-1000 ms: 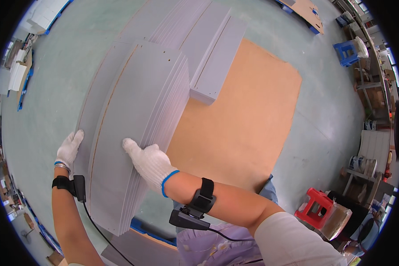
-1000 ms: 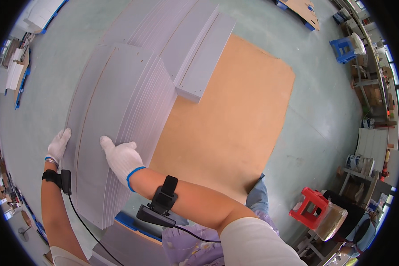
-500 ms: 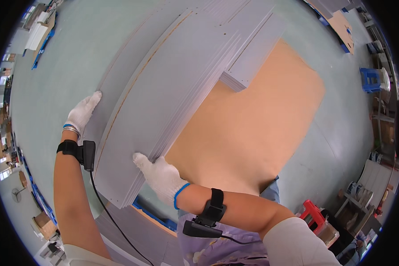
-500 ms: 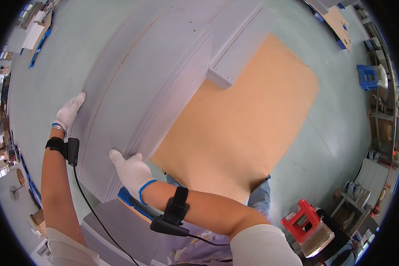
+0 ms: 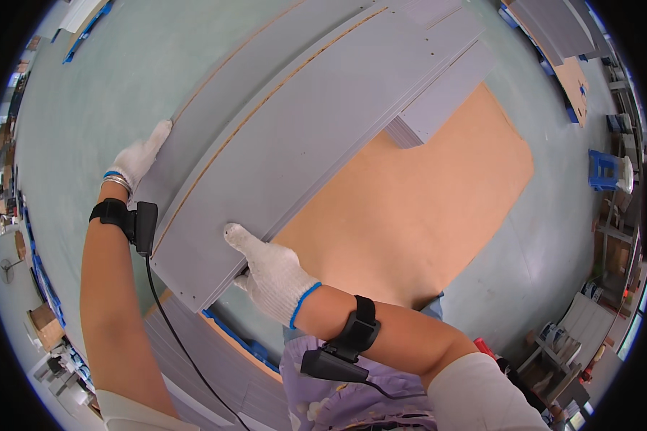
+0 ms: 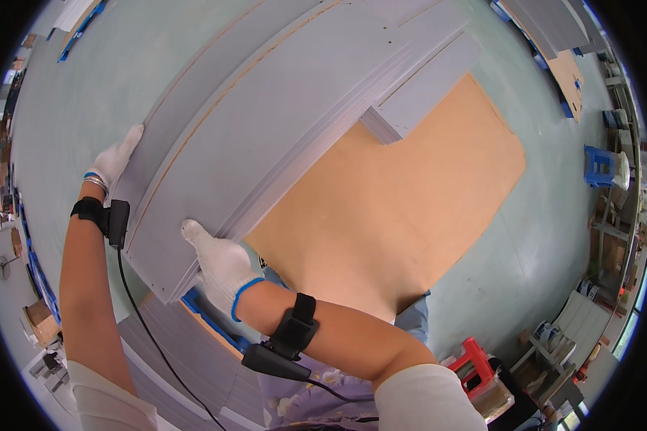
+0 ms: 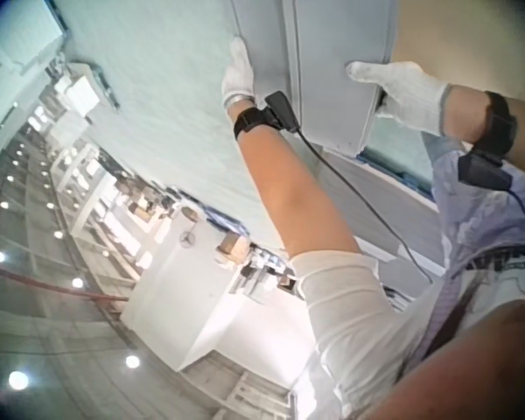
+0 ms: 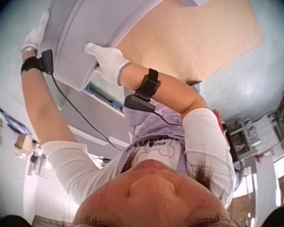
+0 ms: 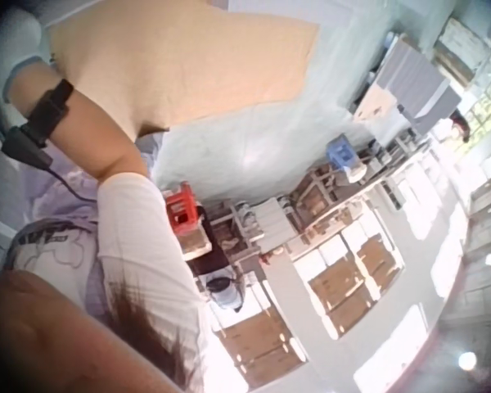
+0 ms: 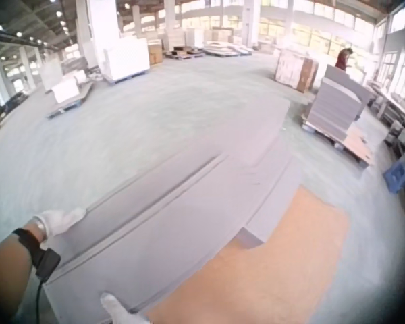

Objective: The person picks up gray rectangular panels from a stack, places them on a workbench, and sands their edges with a blue sanding block. The person then returns the sanded panels to a stack on the floor and repeats the process with additional panels.

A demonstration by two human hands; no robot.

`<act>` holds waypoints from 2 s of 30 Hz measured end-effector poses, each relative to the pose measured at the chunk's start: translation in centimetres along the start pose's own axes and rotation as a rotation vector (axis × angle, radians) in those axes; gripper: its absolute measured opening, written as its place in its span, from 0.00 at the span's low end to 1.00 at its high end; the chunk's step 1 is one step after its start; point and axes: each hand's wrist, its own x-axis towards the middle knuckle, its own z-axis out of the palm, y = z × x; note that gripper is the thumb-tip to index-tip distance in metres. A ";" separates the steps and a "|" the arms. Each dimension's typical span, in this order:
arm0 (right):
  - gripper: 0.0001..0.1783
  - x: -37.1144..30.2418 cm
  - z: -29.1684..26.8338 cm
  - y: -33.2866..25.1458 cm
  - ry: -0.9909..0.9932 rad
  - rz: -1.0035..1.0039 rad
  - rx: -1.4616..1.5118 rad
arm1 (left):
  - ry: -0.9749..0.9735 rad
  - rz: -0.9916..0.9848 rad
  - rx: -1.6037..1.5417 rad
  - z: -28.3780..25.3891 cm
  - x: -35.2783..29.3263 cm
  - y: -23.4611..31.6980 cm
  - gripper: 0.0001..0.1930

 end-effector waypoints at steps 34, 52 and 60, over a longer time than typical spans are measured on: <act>0.57 2.0 -3.6 -1.3 -0.154 -0.197 -0.540 | 0.227 0.148 -0.374 4.3 -3.5 -8.3 0.31; 0.52 -0.5 -1.4 1.3 -0.108 -0.176 -0.476 | -0.004 0.230 0.017 5.3 -14.2 -9.9 0.27; 0.49 -0.3 -1.4 1.3 -0.165 -0.196 -0.519 | -0.030 0.274 0.027 5.3 -15.1 -9.8 0.26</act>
